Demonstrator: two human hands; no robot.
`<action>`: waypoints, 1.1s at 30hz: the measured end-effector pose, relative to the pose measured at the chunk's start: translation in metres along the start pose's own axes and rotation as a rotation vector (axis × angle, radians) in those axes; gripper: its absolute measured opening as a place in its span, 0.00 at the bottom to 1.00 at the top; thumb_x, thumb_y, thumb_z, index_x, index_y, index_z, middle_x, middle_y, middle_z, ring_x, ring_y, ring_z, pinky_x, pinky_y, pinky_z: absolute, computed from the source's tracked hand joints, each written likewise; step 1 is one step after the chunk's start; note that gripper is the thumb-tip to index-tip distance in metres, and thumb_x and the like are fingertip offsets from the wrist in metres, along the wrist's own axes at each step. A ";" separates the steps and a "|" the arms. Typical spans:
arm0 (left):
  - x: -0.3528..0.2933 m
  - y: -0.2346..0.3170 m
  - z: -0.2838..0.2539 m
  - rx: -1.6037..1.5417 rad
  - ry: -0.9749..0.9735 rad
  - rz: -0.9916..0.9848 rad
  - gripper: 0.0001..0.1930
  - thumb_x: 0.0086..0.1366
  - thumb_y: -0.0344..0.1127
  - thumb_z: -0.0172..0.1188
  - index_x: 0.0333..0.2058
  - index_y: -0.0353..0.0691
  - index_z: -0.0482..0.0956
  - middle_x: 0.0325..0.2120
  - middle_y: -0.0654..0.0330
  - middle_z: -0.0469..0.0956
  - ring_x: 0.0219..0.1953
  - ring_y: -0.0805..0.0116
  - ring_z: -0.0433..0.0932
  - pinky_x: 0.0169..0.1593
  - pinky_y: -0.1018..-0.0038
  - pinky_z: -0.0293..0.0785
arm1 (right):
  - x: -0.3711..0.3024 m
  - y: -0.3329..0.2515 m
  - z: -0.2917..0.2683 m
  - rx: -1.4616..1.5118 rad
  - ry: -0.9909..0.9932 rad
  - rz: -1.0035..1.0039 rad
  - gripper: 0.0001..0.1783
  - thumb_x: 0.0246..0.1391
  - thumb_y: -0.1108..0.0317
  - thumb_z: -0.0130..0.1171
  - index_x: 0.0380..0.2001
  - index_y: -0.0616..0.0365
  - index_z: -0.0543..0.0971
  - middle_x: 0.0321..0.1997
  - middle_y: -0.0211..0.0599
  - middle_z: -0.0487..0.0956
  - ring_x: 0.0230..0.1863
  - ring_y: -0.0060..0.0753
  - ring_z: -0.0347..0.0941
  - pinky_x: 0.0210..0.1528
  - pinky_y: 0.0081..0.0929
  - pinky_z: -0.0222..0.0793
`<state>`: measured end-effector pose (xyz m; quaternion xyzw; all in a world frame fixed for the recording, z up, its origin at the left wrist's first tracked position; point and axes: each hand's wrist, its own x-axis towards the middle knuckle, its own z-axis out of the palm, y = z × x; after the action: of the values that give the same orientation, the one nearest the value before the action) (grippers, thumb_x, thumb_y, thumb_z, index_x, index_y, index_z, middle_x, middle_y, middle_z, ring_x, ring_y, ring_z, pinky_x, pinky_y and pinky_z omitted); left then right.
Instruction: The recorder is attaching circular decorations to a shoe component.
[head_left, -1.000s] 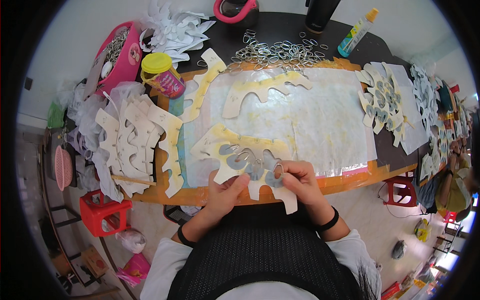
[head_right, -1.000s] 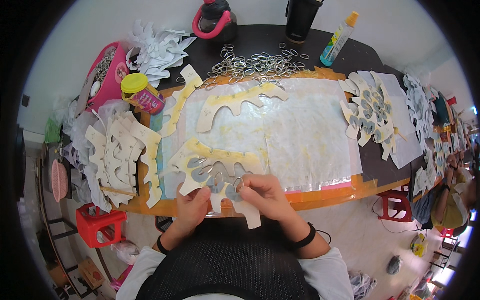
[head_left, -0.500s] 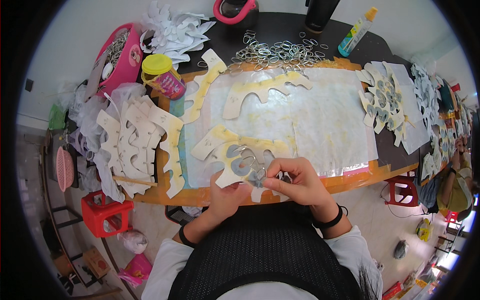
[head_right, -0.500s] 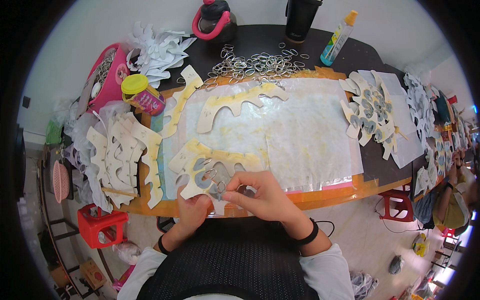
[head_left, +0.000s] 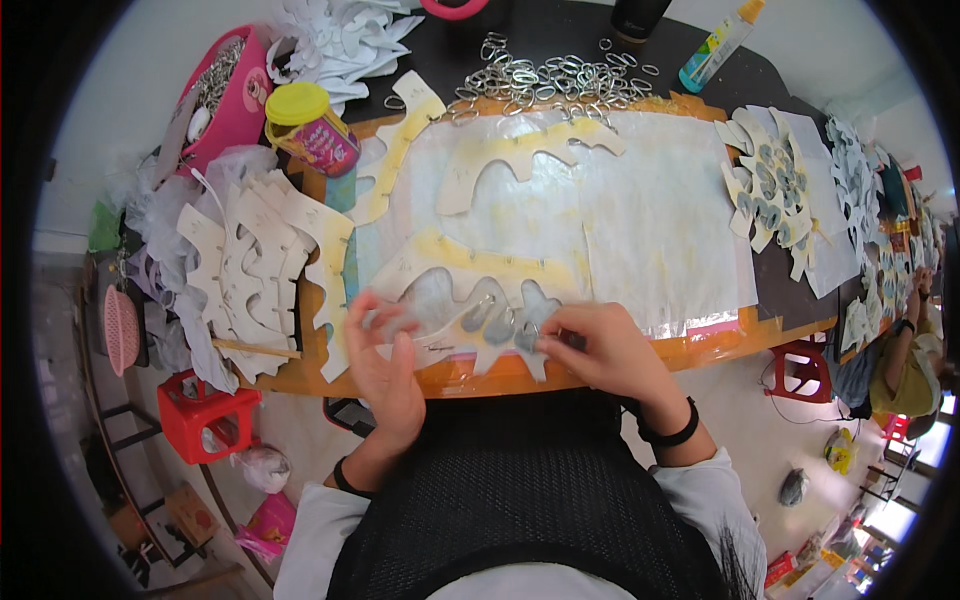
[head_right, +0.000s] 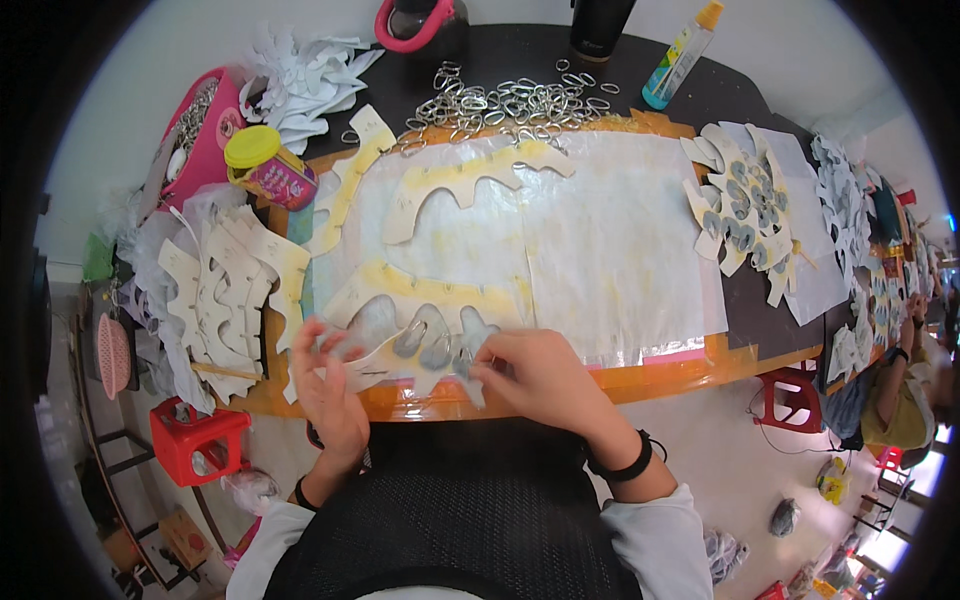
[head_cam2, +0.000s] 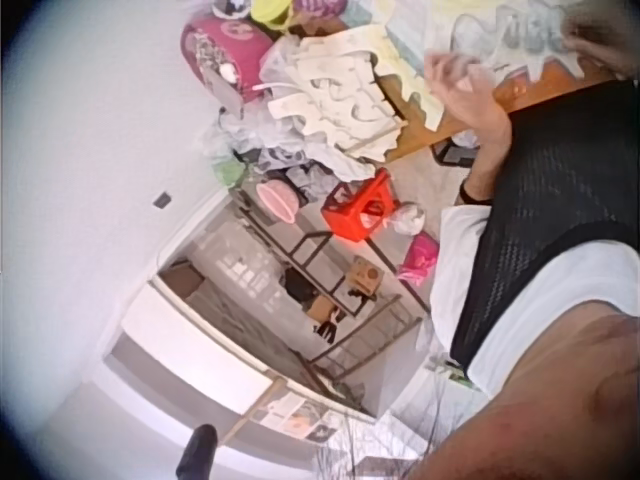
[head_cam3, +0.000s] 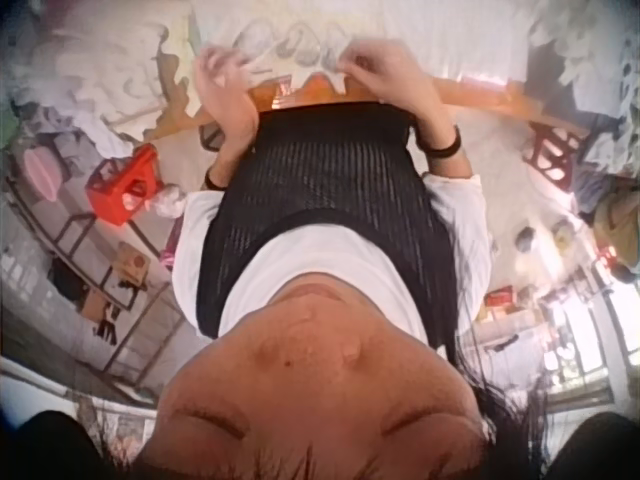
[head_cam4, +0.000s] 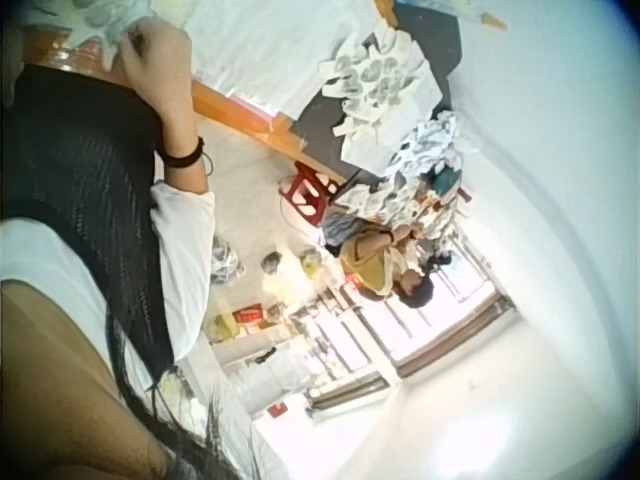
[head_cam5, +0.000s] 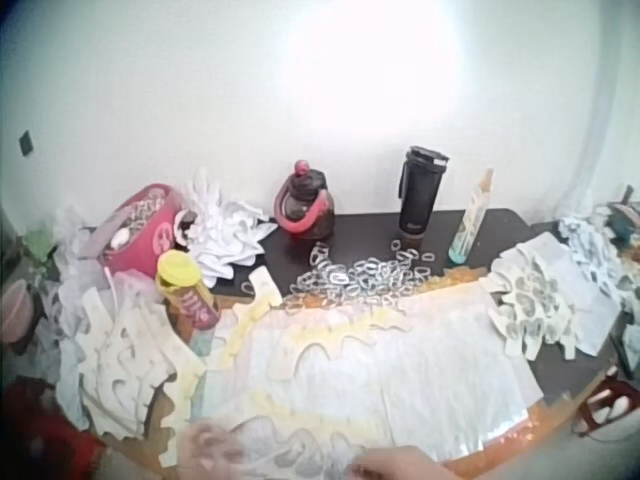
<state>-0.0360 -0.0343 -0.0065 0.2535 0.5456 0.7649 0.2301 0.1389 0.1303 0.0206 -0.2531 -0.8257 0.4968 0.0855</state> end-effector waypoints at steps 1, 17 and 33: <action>-0.001 -0.003 0.001 0.232 0.078 0.111 0.32 0.53 0.24 0.58 0.57 0.29 0.58 0.56 0.55 0.60 0.53 0.60 0.65 0.58 0.64 0.62 | 0.000 0.000 0.006 -0.221 0.088 -0.068 0.14 0.42 0.71 0.68 0.33 0.60 0.77 0.29 0.35 0.73 0.29 0.34 0.70 0.33 0.31 0.68; 0.008 -0.008 0.028 0.978 -0.763 0.515 0.15 0.53 0.26 0.63 0.41 0.33 0.77 0.44 0.51 0.77 0.48 0.54 0.75 0.57 0.57 0.66 | -0.008 0.012 -0.021 -0.175 0.379 -0.226 0.26 0.33 0.70 0.72 0.39 0.57 0.73 0.40 0.40 0.73 0.41 0.45 0.69 0.44 0.34 0.66; -0.004 -0.005 0.040 1.085 -0.761 0.630 0.14 0.52 0.28 0.63 0.39 0.37 0.80 0.42 0.62 0.79 0.47 0.65 0.74 0.57 0.60 0.60 | -0.034 0.018 -0.003 -0.563 0.160 -0.480 0.19 0.42 0.78 0.61 0.42 0.61 0.74 0.36 0.37 0.76 0.38 0.38 0.73 0.41 0.32 0.66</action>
<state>-0.0070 -0.0070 -0.0015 0.7246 0.6313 0.2760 0.0149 0.1749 0.1222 0.0100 -0.1042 -0.9565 0.1949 0.1906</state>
